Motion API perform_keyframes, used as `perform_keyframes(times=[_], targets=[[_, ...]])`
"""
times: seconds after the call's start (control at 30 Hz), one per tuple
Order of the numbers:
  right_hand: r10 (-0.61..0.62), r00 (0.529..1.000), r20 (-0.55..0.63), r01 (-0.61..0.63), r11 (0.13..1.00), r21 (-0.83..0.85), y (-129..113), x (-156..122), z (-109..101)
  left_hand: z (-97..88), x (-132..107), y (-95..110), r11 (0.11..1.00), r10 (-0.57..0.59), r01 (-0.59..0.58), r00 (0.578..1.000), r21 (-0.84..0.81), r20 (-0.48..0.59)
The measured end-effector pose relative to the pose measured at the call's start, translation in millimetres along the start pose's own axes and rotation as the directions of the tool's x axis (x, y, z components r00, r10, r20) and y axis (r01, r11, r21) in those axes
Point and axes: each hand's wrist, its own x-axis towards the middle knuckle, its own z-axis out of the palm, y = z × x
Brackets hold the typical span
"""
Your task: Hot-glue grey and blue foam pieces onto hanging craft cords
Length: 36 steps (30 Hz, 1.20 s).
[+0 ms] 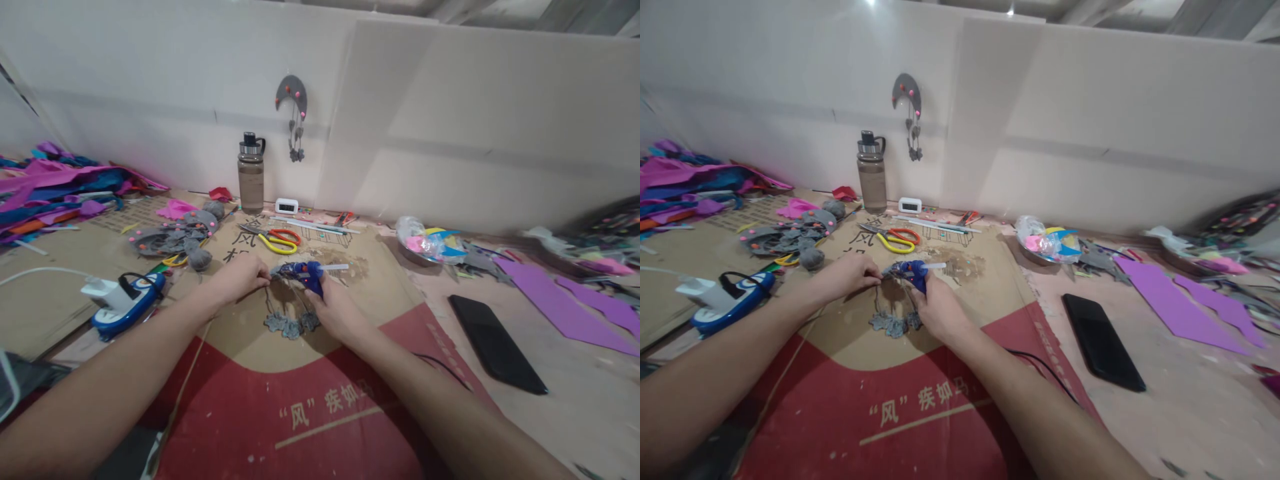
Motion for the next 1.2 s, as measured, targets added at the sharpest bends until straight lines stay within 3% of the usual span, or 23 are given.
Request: perform_keyframes(times=[0.23, 0.47, 1.2], targets=[[0.008, 1.000, 0.020, -0.008, 1.000, 0.006, -0.9, -0.3, -0.3, -4.9, -3.1, 6.6, 0.998, 0.004, -0.004, 1.000, -0.058, 0.002], [-0.009, 1.000, -0.022, 0.011, 0.996, 0.085, -0.1, 1.0, -1.4, -2.0, -1.0, 3.8, 1.000, 0.014, -0.014, 1.000, -0.027, 0.002], [0.019, 0.999, -0.031, -0.017, 0.998, 0.067, 2.9, 6.0, 3.1, -6.1, -2.1, 8.8, 1.000, -0.014, 0.014, 1.000, -0.003, 0.018]])
